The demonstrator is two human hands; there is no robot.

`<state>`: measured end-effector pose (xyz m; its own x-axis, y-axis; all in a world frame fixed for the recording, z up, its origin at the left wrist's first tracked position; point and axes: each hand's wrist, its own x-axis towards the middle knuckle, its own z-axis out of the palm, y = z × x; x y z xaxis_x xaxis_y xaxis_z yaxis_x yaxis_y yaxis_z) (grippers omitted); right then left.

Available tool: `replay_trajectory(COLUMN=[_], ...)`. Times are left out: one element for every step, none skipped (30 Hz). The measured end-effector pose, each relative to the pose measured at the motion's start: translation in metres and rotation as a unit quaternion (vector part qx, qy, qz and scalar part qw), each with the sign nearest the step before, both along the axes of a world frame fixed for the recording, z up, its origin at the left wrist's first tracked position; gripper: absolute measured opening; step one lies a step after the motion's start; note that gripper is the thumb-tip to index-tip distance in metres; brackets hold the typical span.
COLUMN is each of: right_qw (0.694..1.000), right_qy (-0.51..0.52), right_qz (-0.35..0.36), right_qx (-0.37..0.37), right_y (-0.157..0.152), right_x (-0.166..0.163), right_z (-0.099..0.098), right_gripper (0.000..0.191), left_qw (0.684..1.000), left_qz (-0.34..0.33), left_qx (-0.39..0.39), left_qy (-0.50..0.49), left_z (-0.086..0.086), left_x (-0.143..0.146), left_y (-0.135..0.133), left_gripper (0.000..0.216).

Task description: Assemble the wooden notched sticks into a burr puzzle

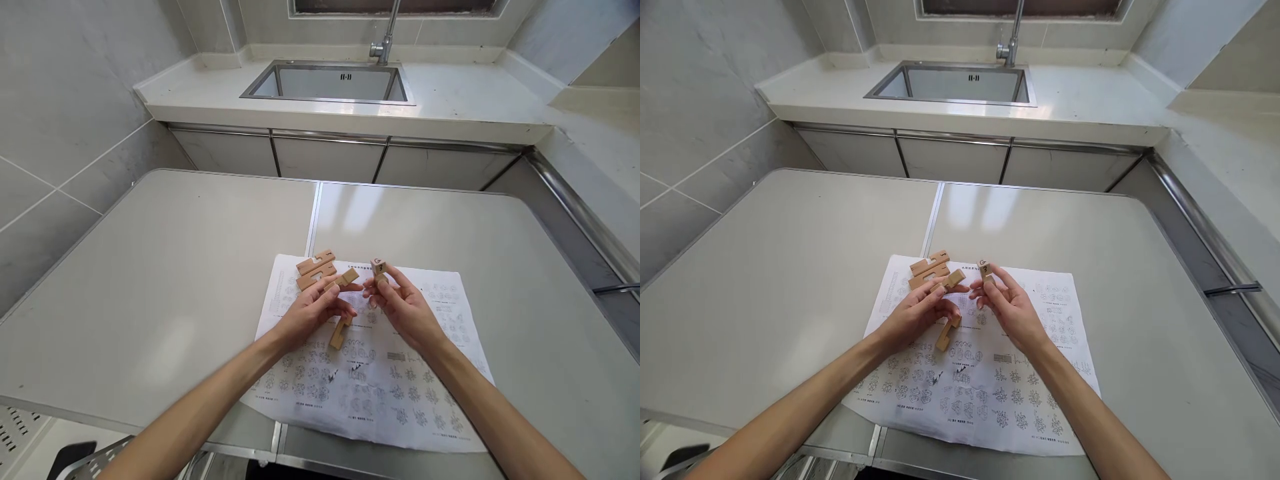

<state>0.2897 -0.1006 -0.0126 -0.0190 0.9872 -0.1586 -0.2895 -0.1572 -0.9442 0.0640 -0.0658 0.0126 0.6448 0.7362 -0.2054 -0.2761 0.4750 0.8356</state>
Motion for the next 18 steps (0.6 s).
replay_trajectory(right_qw=[1.0,1.0,0.999,0.999,0.999,0.998,0.997,0.996,0.993,0.99,0.988,0.987,0.987,0.987,0.988,0.989,0.989,0.99], right_qy=[0.005,0.006,0.005,0.003,0.001,-0.002,-0.004,-0.007,-0.011,-0.017,-0.025,-0.034,-0.041,-0.047,-0.05,-0.052,-0.055,-0.057], right_qz=[0.011,0.024,0.033,0.038,0.042,0.05,0.064,0.084,0.107,0.126,0.14,0.145,0.144,0.139,0.132,0.126,0.118,0.111], right_qx=[-0.001,-0.001,0.002,0.008,0.015,0.024,0.032,0.04,0.048,0.054,0.058,0.06,0.061,0.061,0.061,0.062,0.063,0.062], right_y=[0.0,-0.001,-0.001,-0.001,-0.001,-0.002,-0.002,-0.003,-0.004,-0.005,-0.005,-0.006,-0.007,-0.007,-0.007,-0.007,-0.008,-0.008], right_x=[0.0,-0.001,-0.001,-0.001,-0.001,0.0,0.0,0.0,0.0,0.0,-0.001,-0.002,-0.002,-0.003,-0.004,-0.005,-0.006,-0.006], right_z=[0.0,0.001,0.001,0.002,0.002,0.002,0.003,0.003,0.004,0.005,0.006,0.007,0.008,0.008,0.009,0.009,0.009,0.009], right_gripper=[0.054,0.052,0.047,0.041,0.036,0.032,0.031,0.032,0.033,0.035,0.037,0.038,0.04,0.041,0.042,0.043,0.043,0.043], left_qw=[1.0,1.0,1.0,1.0,1.0,0.999,0.999,0.998,0.997,0.995,0.992,0.988,0.984,0.98,0.977,0.974,0.972,0.971], left_qz=[-0.001,0.0,0.003,0.006,0.008,0.009,0.009,0.006,-0.002,-0.013,-0.026,-0.039,-0.052,-0.062,-0.068,-0.076,-0.083,-0.091], left_qx=[0.001,0.003,0.007,0.011,0.016,0.024,0.034,0.048,0.065,0.084,0.106,0.127,0.147,0.165,0.178,0.188,0.194,0.198], left_qy=[0.0,0.002,0.007,0.013,0.021,0.028,0.034,0.042,0.051,0.061,0.07,0.079,0.086,0.092,0.095,0.097,0.099,0.099], left_z=[0.0,-0.001,-0.001,-0.001,-0.002,-0.002,-0.002,-0.002,-0.001,-0.001,0.0,0.002,0.003,0.005,0.007,0.009,0.01,0.011], left_x=[0.0,0.001,0.001,0.001,0.002,0.002,0.002,0.002,0.002,0.001,0.001,0.001,0.0,0.0,0.0,0.0,0.0,0.0], left_y=[0.0,0.001,0.001,0.001,0.0,0.0,-0.001,-0.002,-0.002,-0.003,-0.004,-0.004,-0.004,-0.004,-0.004,-0.005,-0.005,-0.006], left_gripper=[0.04,0.039,0.039,0.039,0.039,0.04,0.042,0.044,0.046,0.049,0.051,0.052,0.053,0.053,0.052,0.05,0.048,0.047])
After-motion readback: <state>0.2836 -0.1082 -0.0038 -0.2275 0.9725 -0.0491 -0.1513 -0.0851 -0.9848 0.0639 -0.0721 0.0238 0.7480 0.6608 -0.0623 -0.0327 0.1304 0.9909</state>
